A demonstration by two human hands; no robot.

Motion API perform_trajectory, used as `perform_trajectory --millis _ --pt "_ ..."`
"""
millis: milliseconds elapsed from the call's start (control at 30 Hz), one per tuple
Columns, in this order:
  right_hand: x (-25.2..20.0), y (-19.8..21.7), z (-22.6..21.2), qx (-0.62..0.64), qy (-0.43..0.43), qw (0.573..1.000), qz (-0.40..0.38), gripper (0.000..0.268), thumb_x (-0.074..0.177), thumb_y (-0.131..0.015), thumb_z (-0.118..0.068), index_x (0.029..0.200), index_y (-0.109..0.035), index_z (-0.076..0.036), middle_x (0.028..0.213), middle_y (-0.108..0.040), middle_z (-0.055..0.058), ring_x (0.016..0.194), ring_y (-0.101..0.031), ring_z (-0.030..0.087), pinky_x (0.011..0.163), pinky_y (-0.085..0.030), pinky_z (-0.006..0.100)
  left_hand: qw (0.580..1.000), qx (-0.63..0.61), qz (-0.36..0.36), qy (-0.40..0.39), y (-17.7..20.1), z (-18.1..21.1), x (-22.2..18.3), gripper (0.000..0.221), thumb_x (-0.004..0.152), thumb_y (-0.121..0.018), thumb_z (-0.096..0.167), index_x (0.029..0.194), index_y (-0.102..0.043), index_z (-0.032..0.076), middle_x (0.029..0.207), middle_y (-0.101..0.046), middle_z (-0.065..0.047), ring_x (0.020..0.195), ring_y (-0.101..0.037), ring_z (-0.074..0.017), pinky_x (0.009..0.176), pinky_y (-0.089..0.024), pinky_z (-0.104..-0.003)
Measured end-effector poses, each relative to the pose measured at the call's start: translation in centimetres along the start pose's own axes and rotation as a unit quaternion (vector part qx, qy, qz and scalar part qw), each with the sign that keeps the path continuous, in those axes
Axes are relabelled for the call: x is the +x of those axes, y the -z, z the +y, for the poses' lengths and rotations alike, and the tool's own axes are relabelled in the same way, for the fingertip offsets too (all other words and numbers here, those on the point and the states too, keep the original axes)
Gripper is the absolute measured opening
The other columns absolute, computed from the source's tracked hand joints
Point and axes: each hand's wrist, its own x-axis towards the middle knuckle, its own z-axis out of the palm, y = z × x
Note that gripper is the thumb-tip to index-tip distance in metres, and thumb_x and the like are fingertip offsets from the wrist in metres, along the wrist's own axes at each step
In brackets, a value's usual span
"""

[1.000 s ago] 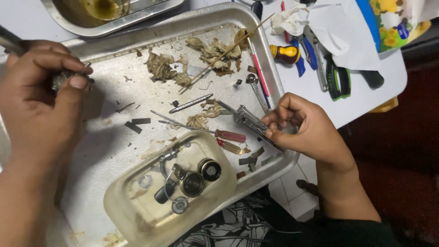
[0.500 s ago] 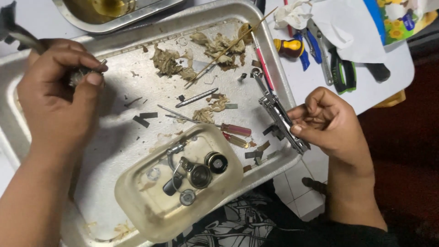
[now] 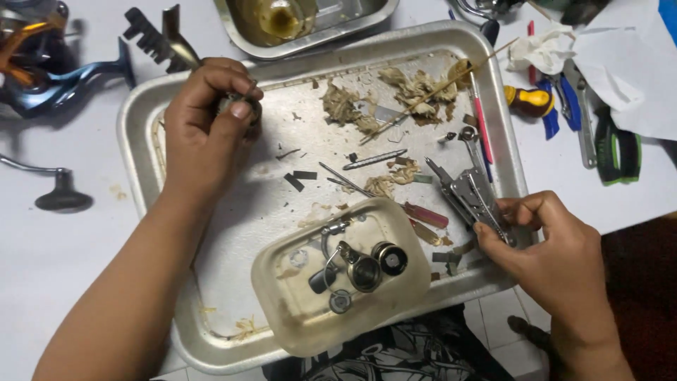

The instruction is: Disassembling and repairing a fishing reel using various hand tools like pliers, wrenches, and a hammer on a workbench.

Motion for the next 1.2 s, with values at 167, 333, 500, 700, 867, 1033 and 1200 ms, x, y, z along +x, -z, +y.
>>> perform_trajectory --millis 167,333,500,700,867,1033,1200 --pt "-0.6 -1.5 1.0 -0.064 0.018 0.997 0.039 0.035 0.085 -0.086 -0.024 0.087 -0.056 -0.005 0.101 -0.074 0.002 0.101 -0.071 0.015 0.080 -0.052 0.035 0.998 -0.068 0.012 0.014 0.3 -0.7 0.1 0.016 0.101 -0.053 0.021 0.111 -0.058 0.010 0.111 -0.057 -0.004 0.069 -0.046 -0.0085 0.052 -0.042 -0.021" --pt "-0.5 -2.2 1.5 -0.094 0.011 0.995 0.034 0.039 0.084 -0.085 -0.029 0.083 -0.054 -0.004 0.099 -0.075 0.006 0.090 -0.069 0.021 0.078 -0.050 0.038 0.990 -0.115 0.037 0.073 0.2 -0.5 0.1 0.029 0.098 -0.051 0.030 0.117 -0.062 0.010 0.120 -0.066 -0.006 0.072 -0.054 -0.0089 0.053 -0.043 -0.022" --pt "-0.5 -2.6 1.4 -0.102 0.033 0.993 0.044 0.036 0.083 -0.085 -0.029 0.085 -0.059 -0.004 0.093 -0.072 0.007 0.093 -0.068 0.026 0.083 -0.052 0.041 0.990 -0.111 0.047 0.078 0.2 -0.7 0.1 0.027 0.098 -0.050 0.026 0.116 -0.063 0.012 0.119 -0.067 -0.007 0.079 -0.056 -0.0112 0.056 -0.044 -0.023" --pt "-0.4 -2.6 1.7 -0.109 0.038 0.993 0.031 0.036 0.082 -0.084 -0.030 0.090 -0.059 -0.004 0.101 -0.074 0.007 0.097 -0.069 0.030 0.087 -0.052 0.043 0.989 -0.114 0.056 0.077 0.3 -1.0 0.1 0.027 0.097 -0.050 0.024 0.116 -0.063 0.010 0.117 -0.067 -0.008 0.083 -0.058 -0.0113 0.056 -0.044 -0.023" --pt "0.2 -1.6 0.9 -0.118 -0.006 0.993 -0.021 0.040 0.082 -0.082 -0.038 0.101 -0.064 -0.008 0.096 -0.072 0.002 0.089 -0.068 0.024 0.080 -0.052 0.040 0.991 -0.101 0.056 0.065 0.5 -1.1 0.1 0.026 0.096 -0.050 0.022 0.114 -0.064 0.010 0.117 -0.067 -0.007 0.102 -0.062 -0.0149 0.070 -0.049 -0.024" --pt "0.8 0.8 0.2 -0.046 0.047 0.997 0.036 0.031 0.087 -0.083 -0.024 0.104 -0.071 -0.002 0.093 -0.075 0.005 0.085 -0.070 0.015 0.079 -0.056 0.030 0.981 -0.163 0.068 0.083 0.5 -1.5 -0.2 0.022 0.097 -0.051 0.016 0.112 -0.063 0.005 0.116 -0.064 -0.008 0.079 -0.058 -0.0139 0.057 -0.046 -0.023" --pt "1.4 3.5 2.1 0.036 0.027 0.980 0.194 0.008 0.102 -0.078 -0.003 0.102 -0.073 0.004 0.097 -0.075 0.010 0.078 -0.063 0.014 0.077 -0.051 0.027 0.973 -0.094 0.145 0.151 0.9 -0.9 -0.4 0.022 0.092 -0.054 0.021 0.107 -0.064 0.009 0.121 -0.062 -0.003 0.090 -0.062 -0.0165 0.061 -0.060 -0.026"
